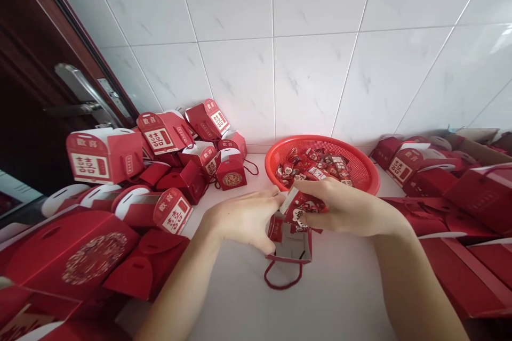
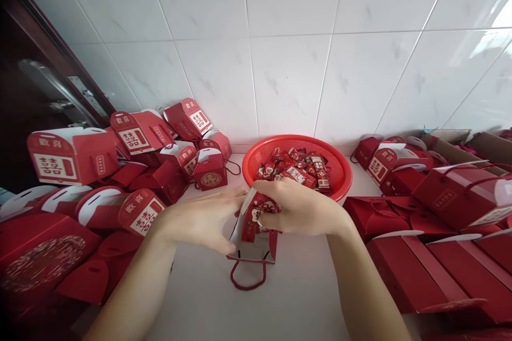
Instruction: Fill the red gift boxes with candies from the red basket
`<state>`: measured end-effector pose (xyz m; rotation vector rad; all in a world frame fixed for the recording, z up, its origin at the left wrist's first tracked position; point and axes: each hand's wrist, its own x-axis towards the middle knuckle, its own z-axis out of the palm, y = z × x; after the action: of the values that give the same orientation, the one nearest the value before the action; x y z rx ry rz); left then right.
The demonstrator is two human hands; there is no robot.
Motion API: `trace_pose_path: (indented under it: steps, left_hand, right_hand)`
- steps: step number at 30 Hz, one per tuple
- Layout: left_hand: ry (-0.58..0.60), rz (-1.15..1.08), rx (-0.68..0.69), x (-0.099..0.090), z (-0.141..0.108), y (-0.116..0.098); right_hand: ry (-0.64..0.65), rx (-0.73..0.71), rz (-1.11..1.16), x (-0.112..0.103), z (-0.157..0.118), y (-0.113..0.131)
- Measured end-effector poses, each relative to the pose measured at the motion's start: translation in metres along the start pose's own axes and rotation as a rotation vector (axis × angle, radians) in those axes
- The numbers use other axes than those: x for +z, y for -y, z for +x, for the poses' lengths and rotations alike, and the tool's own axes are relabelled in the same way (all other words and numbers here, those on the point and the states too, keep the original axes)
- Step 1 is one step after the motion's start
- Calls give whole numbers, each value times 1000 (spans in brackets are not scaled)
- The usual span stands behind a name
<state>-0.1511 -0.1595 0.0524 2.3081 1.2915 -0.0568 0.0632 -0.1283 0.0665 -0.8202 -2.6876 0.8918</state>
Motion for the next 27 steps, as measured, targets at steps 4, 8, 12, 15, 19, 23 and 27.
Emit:
trace_pose_path:
  steps: [4,8,12,15,19,23,27]
  left_hand:
    - [32,-30,65,-2,2,4]
    - [22,-31,81,-1,2,5]
    - [30,29,-12,1,0,3]
    - [19,33,-33,-1,-1,1]
    - [-8,-68,43,-3,-1,0]
    - [-37,-124,-39,-1,0,4]
    - [4,-129,-22,-3,3,6]
  right_hand:
    - [75,-26,5,4,5,0]
    - [66,-3,-100,7,7,-1]
    - [29,46,-111,0,-5,-1]
    - [-45,3,0,-6,-14,0]
    - [-102,-117,261,-6,-10,0]
    - [-57,-118,312,2,4,-3]
    - [-17,-73,215,7,13,-6]
